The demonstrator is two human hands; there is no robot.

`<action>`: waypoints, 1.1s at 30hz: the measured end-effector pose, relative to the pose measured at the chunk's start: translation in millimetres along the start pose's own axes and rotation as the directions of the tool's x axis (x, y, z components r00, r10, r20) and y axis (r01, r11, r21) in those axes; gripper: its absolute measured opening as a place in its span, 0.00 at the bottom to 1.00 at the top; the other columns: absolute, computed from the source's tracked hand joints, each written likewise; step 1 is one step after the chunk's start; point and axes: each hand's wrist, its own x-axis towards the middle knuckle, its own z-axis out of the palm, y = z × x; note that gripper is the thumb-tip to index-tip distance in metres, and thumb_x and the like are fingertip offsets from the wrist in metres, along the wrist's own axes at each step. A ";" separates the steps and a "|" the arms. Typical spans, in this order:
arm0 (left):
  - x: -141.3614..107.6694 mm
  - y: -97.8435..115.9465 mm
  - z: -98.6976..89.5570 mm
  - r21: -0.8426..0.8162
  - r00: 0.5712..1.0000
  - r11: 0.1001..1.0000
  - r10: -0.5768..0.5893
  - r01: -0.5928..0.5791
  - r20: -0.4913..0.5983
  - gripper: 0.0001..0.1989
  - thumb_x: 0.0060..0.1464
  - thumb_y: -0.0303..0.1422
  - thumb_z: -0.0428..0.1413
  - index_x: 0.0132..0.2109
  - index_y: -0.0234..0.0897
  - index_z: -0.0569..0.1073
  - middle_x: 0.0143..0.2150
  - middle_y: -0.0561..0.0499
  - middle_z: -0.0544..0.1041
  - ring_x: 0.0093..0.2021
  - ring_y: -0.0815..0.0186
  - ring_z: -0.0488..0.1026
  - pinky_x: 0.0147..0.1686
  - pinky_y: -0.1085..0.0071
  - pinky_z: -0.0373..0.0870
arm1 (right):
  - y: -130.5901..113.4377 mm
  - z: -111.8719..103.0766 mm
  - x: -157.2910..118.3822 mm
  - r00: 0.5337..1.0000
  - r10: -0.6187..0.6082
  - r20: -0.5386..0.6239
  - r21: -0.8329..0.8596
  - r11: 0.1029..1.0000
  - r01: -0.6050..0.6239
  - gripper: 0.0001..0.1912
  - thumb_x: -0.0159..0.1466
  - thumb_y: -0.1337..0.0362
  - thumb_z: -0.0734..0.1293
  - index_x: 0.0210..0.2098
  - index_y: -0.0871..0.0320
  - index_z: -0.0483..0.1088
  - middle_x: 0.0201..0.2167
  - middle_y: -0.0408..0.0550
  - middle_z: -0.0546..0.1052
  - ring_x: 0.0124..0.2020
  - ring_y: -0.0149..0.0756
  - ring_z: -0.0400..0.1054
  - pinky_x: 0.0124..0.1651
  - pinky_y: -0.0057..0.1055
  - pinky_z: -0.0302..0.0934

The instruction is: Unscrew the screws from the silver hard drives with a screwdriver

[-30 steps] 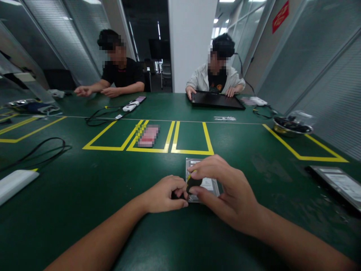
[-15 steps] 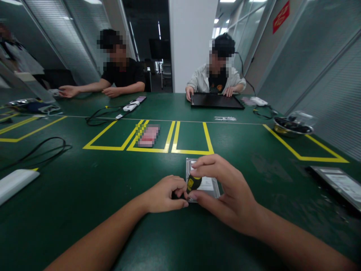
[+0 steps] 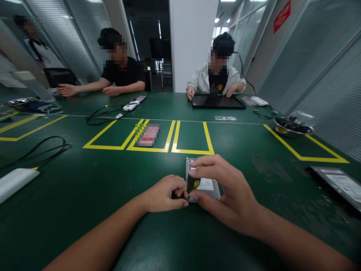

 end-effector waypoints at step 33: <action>-0.3 0.5 -0.5 0.011 0.999 1.000 0.020 -0.019 -0.028 0.06 0.52 0.33 0.61 0.33 0.35 0.72 0.28 0.56 0.67 0.30 0.69 0.65 0.34 0.72 0.60 | 0.8 1.9 -0.4 0.999 -0.004 -0.048 -0.001 1.000 0.004 0.17 0.60 0.74 0.69 0.47 0.58 0.68 0.43 0.46 0.75 0.46 0.32 0.69 0.48 0.33 0.65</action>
